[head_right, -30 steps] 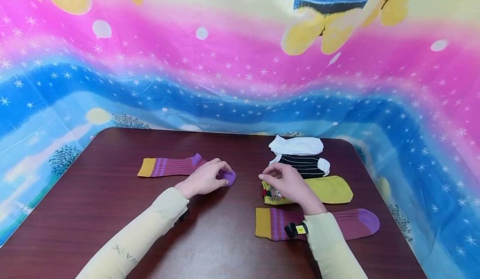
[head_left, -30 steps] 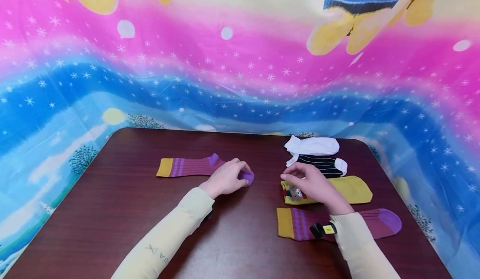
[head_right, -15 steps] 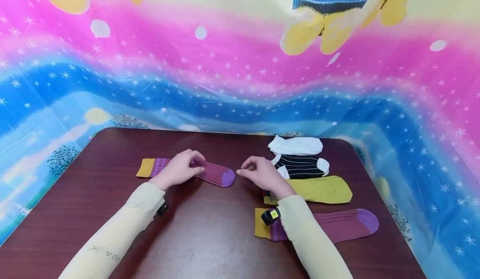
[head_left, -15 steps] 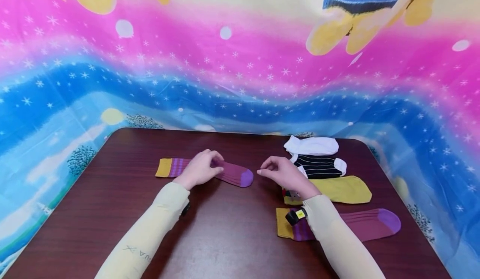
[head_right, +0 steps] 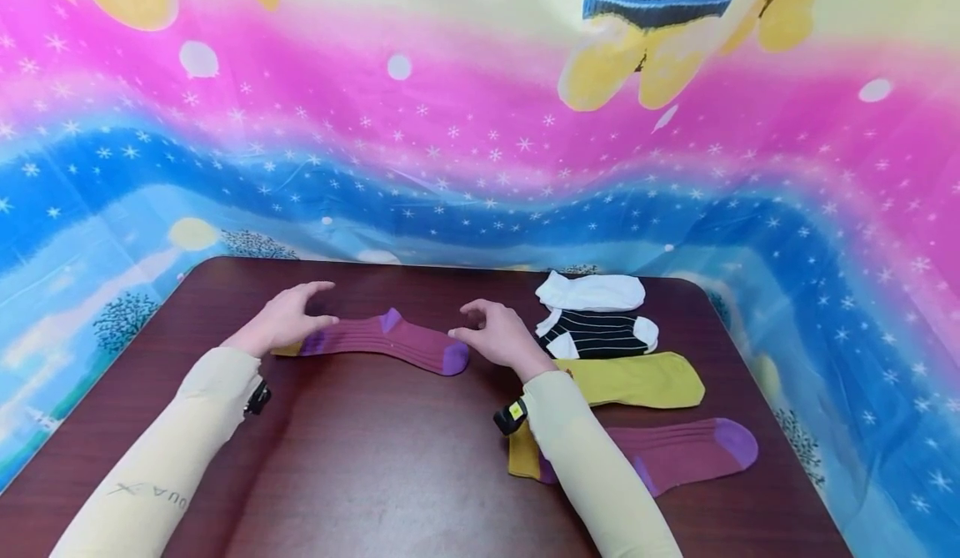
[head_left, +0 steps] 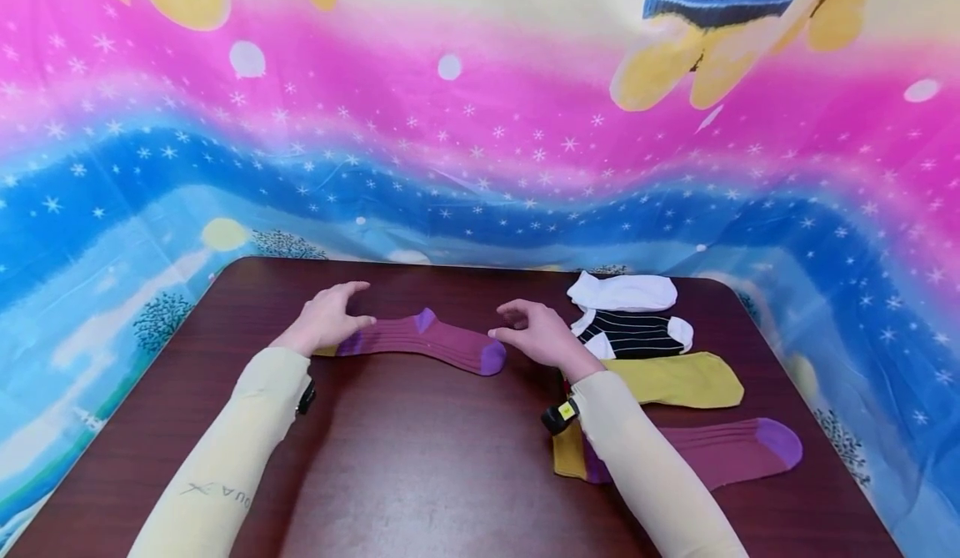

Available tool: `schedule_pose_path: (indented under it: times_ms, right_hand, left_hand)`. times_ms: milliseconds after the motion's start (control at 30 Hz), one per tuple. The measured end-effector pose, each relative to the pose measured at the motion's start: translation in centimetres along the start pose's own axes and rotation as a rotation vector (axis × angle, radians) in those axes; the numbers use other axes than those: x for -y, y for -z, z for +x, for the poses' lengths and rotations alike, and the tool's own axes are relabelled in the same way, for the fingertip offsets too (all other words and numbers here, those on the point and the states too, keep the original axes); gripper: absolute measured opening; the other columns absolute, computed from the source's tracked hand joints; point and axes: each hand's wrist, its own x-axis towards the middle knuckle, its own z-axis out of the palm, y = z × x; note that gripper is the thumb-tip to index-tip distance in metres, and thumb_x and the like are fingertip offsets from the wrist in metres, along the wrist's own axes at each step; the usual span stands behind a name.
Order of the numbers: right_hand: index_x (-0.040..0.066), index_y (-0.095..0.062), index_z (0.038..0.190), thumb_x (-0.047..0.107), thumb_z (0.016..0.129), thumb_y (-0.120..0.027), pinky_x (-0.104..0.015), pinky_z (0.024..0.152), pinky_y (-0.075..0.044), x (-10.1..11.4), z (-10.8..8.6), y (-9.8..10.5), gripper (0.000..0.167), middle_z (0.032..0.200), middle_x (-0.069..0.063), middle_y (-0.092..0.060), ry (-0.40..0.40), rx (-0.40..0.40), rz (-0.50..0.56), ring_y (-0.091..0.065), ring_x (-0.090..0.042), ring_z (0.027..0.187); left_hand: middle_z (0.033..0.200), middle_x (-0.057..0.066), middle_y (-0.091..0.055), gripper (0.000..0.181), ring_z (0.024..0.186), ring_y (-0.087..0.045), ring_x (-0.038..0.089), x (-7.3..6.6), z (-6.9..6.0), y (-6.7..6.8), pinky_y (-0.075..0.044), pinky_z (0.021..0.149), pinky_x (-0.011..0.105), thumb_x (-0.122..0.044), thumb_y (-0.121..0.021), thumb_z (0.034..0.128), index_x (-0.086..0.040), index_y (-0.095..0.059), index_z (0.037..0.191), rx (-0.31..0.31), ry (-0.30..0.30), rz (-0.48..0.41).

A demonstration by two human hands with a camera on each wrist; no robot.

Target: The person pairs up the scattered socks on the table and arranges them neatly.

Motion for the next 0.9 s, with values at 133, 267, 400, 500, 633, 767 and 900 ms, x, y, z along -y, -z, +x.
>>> schedule_pose_path:
  times_ms: [133, 267, 400, 500, 633, 767, 900]
  right_hand:
    - [0.016, -0.055, 0.148, 0.036, 0.091, -0.078, -0.051, 0.105, -0.043, 0.7, 0.2, -0.7, 0.064, 0.144, -0.009, -0.055, 0.015, 0.028, -0.075, -0.050, -0.030, 0.132]
    - [0.017, -0.054, 0.149, 0.028, 0.091, -0.079, -0.049, 0.107, -0.041, 1.1, 0.1, -1.7, 0.064, 0.145, -0.007, -0.054, 0.009, 0.057, -0.140, -0.047, -0.029, 0.134]
    - [0.013, -0.057, 0.145, 0.018, 0.088, -0.082, -0.045, 0.107, -0.041, 1.3, 0.1, -2.6, 0.062, 0.139, -0.009, -0.058, 0.050, 0.057, -0.220, -0.052, -0.029, 0.129]
    - [0.010, -0.060, 0.140, 0.014, 0.085, -0.084, -0.043, 0.105, -0.043, 1.3, 0.2, -3.2, 0.060, 0.132, -0.010, -0.062, 0.090, 0.042, -0.281, -0.056, -0.028, 0.122]
    - [0.010, -0.062, 0.136, 0.013, 0.083, -0.085, -0.040, 0.100, -0.046, 1.2, 0.4, -3.6, 0.058, 0.123, -0.010, -0.064, 0.083, 0.032, -0.312, -0.059, -0.026, 0.113]
    - [0.010, -0.062, 0.136, 0.012, 0.081, -0.086, -0.039, 0.094, -0.048, 1.4, 0.8, -3.5, 0.060, 0.112, -0.007, -0.065, 0.062, 0.038, -0.310, -0.060, -0.023, 0.103]
    - [0.009, -0.063, 0.135, 0.011, 0.079, -0.086, -0.037, 0.088, -0.049, 1.7, 1.3, -3.5, 0.060, 0.099, -0.004, -0.063, 0.051, 0.066, -0.312, -0.058, -0.020, 0.093]
  left_hand:
    - [0.155, 0.033, -0.033, 0.082, 0.142, -0.030, 0.051, 0.7, -0.4, 0.5, -0.025, 0.108, 0.070, -0.024, -0.075, 0.0899, 0.006, -0.034, 0.155, 0.075, -0.009, 0.036]
    - [0.153, 0.037, -0.031, 0.083, 0.141, -0.030, 0.052, 1.1, -0.6, 0.7, -0.028, 0.111, 0.064, -0.015, -0.076, 0.0854, 0.011, -0.034, 0.152, 0.130, -0.032, 0.039]
    - [0.148, 0.037, -0.039, 0.079, 0.132, -0.042, 0.050, 1.4, -0.8, 0.5, -0.036, 0.106, 0.059, -0.008, -0.077, 0.0825, 0.013, -0.039, 0.148, 0.158, -0.026, 0.030]
    - [0.141, 0.036, -0.047, 0.077, 0.117, -0.050, 0.046, 1.5, -0.8, 0.4, -0.042, 0.099, 0.057, -0.006, -0.078, 0.0801, 0.011, -0.043, 0.146, 0.167, -0.010, 0.033]
    - [0.132, 0.034, -0.052, 0.076, 0.108, -0.052, 0.042, 1.7, -0.9, 0.2, -0.044, 0.095, 0.055, -0.007, -0.080, 0.0772, 0.009, -0.048, 0.144, 0.158, 0.003, 0.033]
    - [0.122, 0.029, -0.055, 0.073, 0.109, -0.051, 0.045, 1.8, -1.0, 0.1, -0.042, 0.094, 0.060, -0.012, -0.083, 0.0761, 0.006, -0.053, 0.141, 0.137, 0.026, 0.060]
    - [0.113, 0.024, -0.057, 0.065, 0.107, -0.051, 0.045, 1.7, -1.0, 0.2, -0.041, 0.089, 0.062, -0.016, -0.084, 0.0753, 0.003, -0.061, 0.133, 0.140, 0.060, 0.098]
